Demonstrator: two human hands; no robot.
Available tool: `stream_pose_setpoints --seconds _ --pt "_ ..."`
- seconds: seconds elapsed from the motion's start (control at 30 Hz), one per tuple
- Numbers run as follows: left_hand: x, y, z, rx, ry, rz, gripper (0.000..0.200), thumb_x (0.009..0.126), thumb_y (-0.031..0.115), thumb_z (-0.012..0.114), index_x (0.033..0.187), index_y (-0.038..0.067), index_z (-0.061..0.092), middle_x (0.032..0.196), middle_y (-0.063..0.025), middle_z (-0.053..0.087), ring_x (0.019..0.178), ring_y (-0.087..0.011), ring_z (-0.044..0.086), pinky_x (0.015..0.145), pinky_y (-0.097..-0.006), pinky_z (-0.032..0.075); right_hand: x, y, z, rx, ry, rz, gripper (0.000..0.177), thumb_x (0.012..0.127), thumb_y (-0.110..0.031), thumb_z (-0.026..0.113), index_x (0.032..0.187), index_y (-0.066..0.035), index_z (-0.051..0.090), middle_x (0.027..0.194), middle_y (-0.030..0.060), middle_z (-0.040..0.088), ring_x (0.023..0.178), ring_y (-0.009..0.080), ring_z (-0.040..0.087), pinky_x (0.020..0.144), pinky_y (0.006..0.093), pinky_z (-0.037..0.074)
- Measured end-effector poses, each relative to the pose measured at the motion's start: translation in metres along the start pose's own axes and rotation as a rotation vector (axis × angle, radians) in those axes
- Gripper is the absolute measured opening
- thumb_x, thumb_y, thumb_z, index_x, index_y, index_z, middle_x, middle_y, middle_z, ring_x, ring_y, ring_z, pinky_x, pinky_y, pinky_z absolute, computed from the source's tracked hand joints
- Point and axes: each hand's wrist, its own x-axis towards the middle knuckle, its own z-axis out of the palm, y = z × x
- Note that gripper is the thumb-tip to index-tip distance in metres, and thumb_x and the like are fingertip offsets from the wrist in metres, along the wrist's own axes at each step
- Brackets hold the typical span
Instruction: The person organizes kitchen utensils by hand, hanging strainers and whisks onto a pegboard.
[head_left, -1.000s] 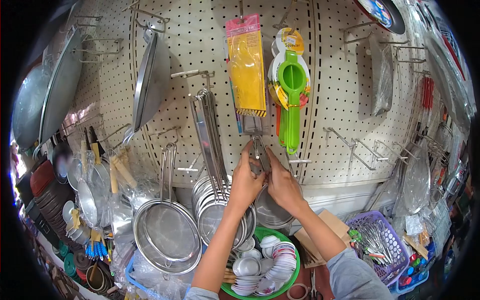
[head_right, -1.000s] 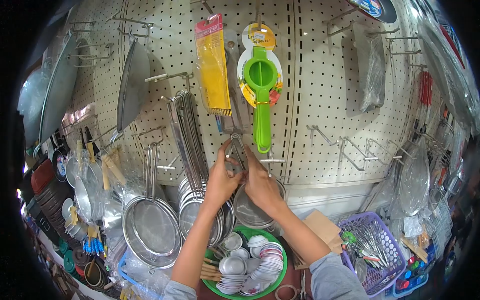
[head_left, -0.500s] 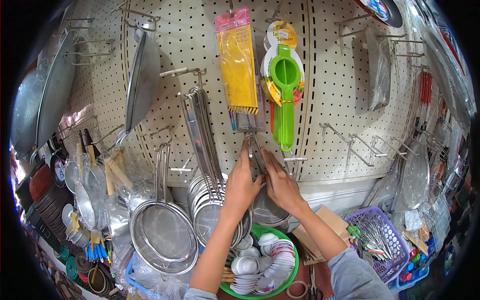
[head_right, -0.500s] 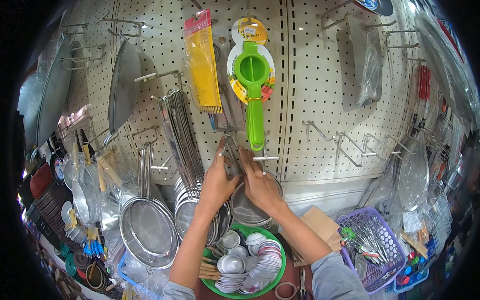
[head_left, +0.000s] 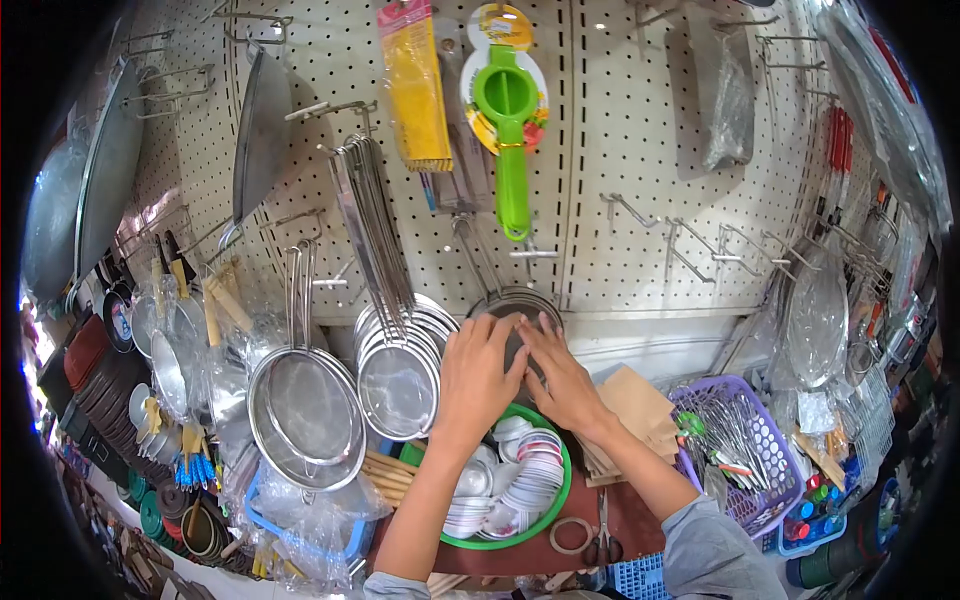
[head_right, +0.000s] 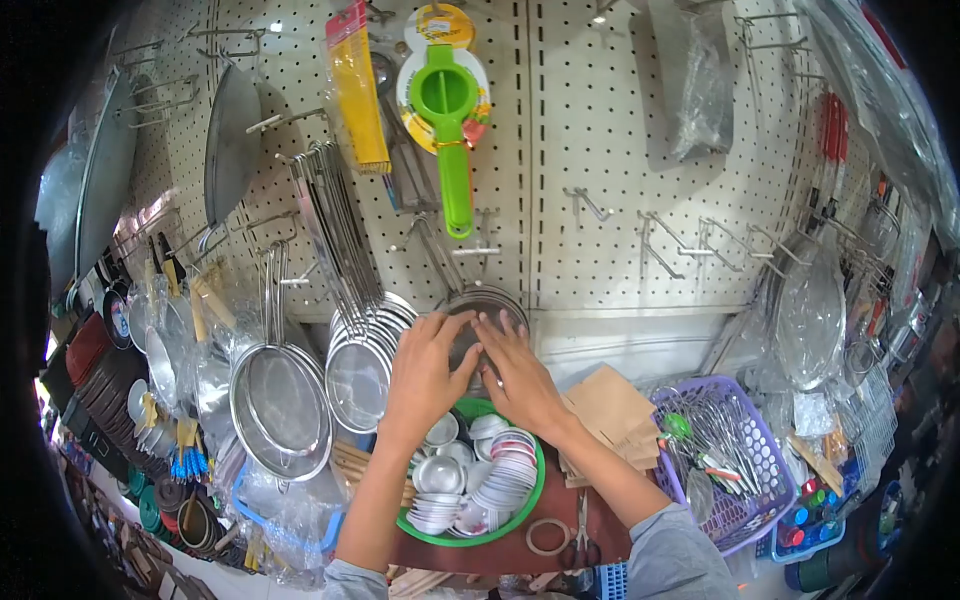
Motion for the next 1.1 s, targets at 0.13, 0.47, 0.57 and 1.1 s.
stream_pose_setpoints --seconds 0.13,0.47,0.57,1.1 --pt "-0.030 0.031 0.022 -0.040 -0.065 0.022 0.035 0.087 0.014 0.072 0.121 0.005 0.068 0.104 -0.0116 0.065 0.099 -0.0334 0.061 0.089 -0.0452 0.048 -0.054 0.006 -0.013 0.065 -0.056 0.068 0.061 0.094 -0.006 0.059 0.152 0.002 0.041 0.163 0.0197 0.037 0.154 0.0443 0.023 0.127 0.0549 0.019" --pt "-0.096 0.106 0.105 -0.330 -0.203 -0.023 0.017 0.088 0.011 0.073 0.103 0.003 0.071 0.092 -0.0141 0.068 0.088 -0.0337 0.065 0.079 -0.0424 0.051 -0.187 0.017 -0.076 0.045 -0.157 0.249 0.044 0.093 -0.010 0.062 0.136 -0.003 0.060 0.158 0.0181 0.045 0.150 0.0466 0.031 0.124 0.0566 0.026" --pt "-0.112 0.133 0.130 -0.438 -0.332 -0.097 0.019 0.089 0.013 0.074 0.104 0.001 0.071 0.090 -0.0152 0.068 0.077 -0.0301 0.065 0.071 -0.0393 0.052 -0.230 0.025 -0.098 0.027 -0.152 0.259 0.041 0.093 -0.011 0.064 0.134 -0.002 0.062 0.157 0.0176 0.047 0.149 0.0461 0.033 0.125 0.0554 0.026" --pt "-0.202 0.261 0.251 -0.745 -0.478 -0.214 0.020 0.093 0.007 0.067 0.112 0.002 0.064 0.098 -0.0152 0.070 0.091 -0.0302 0.070 0.084 -0.0387 0.054 -0.413 0.075 -0.173 0.006 -0.101 0.526 0.035 0.099 -0.008 0.054 0.133 -0.012 0.062 0.150 0.0180 0.053 0.148 0.0428 0.038 0.124 0.0549 0.025"
